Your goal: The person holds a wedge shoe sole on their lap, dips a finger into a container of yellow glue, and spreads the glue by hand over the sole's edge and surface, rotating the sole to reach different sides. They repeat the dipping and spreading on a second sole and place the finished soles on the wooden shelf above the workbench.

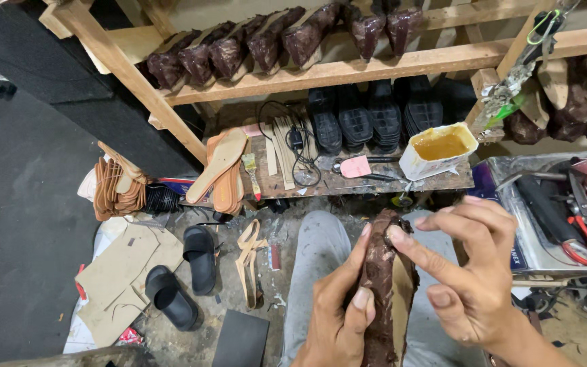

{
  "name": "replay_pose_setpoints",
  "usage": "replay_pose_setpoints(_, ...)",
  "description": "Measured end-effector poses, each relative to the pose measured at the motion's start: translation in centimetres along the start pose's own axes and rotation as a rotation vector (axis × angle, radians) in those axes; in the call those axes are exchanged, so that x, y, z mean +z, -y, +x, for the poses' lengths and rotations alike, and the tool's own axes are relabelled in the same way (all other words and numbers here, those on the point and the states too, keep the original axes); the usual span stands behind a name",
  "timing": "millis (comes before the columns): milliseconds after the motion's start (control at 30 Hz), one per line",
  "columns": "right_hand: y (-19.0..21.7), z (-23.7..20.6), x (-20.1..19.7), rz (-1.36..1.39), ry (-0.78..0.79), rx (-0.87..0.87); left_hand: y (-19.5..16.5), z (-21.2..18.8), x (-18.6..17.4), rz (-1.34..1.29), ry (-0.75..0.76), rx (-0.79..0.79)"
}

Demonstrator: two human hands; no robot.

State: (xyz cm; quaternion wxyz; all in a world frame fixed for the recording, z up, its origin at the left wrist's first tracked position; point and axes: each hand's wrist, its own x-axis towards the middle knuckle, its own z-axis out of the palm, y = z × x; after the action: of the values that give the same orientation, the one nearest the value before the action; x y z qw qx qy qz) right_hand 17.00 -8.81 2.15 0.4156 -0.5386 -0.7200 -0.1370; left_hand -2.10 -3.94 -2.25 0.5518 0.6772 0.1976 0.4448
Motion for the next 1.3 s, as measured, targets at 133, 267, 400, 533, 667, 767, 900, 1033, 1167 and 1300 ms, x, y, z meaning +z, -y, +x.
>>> replay_pose_setpoints(133, -0.1, -0.1, -0.1, -0.089, -0.057, -0.088, -0.3, 0.1, 0.0, -0.017, -0.005, 0.012)
replay_pose_setpoints(267, -0.1, 0.0, -0.7, -0.173, -0.062, -0.149, -0.5, 0.2, -0.2, -0.045, -0.012, -0.069)
replay_pose_setpoints(400, -0.2, 0.4, -1.0, -0.173, -0.052, -0.111, -0.7, 0.3, -0.2, -0.055, 0.01, -0.064)
replay_pose_setpoints(533, -0.3, 0.7, -1.1, -0.164, -0.041, -0.166, -0.9, 0.4, -0.2, -0.065, 0.02, -0.098)
replay_pose_setpoints(667, -0.4, 0.6, -1.2, -0.185, -0.048, -0.166, -1.2, 0.5, -0.2, -0.061, 0.024, -0.095)
replay_pose_setpoints(767, -0.5, 0.3, -1.0, -0.2, -0.036, -0.239, -1.4, 0.7, -0.3, -0.076, 0.026, -0.086)
replay_pose_setpoints(900, -0.7, -0.2, -0.7, -0.228, -0.064, -0.247, -1.7, 0.6, -0.5, -0.067, 0.024, -0.169)
replay_pose_setpoints(1033, -0.8, -0.5, -0.7, -0.164, -0.052, -0.288, -1.9, 0.7, -0.4, -0.14, 0.024, -0.188)
replay_pose_setpoints(1167, -0.5, -0.3, -0.8, -0.241, -0.055, -0.299, -1.9, 0.9, -0.4, -0.132, 0.021, -0.12)
replay_pose_setpoints(1300, -0.2, -0.1, -1.0, -0.211, -0.019, -0.295, -1.5, 0.6, -0.3, -0.132, 0.016, -0.105)
